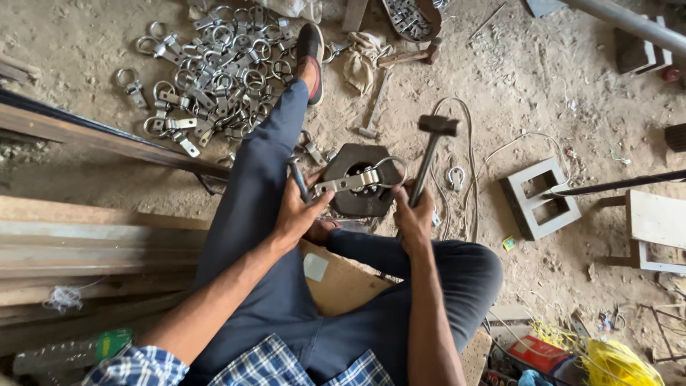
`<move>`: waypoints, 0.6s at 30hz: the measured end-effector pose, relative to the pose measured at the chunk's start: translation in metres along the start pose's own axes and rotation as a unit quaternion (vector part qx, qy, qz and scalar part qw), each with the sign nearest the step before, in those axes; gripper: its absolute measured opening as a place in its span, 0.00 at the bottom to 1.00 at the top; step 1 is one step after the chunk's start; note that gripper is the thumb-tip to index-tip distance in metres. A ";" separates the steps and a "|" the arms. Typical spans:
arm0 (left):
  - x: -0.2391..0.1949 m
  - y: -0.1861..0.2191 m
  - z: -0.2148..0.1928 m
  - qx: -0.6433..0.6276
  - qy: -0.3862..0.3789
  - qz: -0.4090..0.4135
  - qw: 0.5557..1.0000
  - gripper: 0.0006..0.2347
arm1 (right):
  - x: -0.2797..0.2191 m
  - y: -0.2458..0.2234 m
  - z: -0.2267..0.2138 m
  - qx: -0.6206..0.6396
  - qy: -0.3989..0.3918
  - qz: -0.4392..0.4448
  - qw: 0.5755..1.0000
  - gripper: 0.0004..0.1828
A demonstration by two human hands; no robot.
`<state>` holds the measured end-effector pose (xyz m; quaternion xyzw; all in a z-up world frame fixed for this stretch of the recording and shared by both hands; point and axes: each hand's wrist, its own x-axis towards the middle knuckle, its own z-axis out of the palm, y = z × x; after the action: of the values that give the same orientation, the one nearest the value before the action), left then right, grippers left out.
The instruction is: The person holds metal components against a central block and strikes them with a hammer, then uses a thin metal rod to strike specific parts of the assembly before placing components aside.
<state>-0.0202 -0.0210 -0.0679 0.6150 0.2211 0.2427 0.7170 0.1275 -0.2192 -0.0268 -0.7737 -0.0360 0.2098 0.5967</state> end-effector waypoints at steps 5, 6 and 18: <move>0.000 -0.001 -0.003 -0.038 0.004 -0.072 0.997 0.19 | 0.011 0.016 0.000 0.044 0.030 -0.002 0.999 0.28; -0.001 -0.003 -0.004 -0.040 0.004 -0.073 0.996 0.19 | 0.009 0.017 0.001 0.059 0.038 0.002 0.998 0.28; 0.027 -0.015 -0.016 -0.041 0.025 -0.070 0.996 0.19 | -0.009 0.040 0.016 -0.009 0.047 -0.073 0.996 0.25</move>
<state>-0.0079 0.0061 -0.0859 0.5617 0.2713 0.2158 0.7512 0.1054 -0.2188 -0.0650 -0.7834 -0.0657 0.1289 0.6044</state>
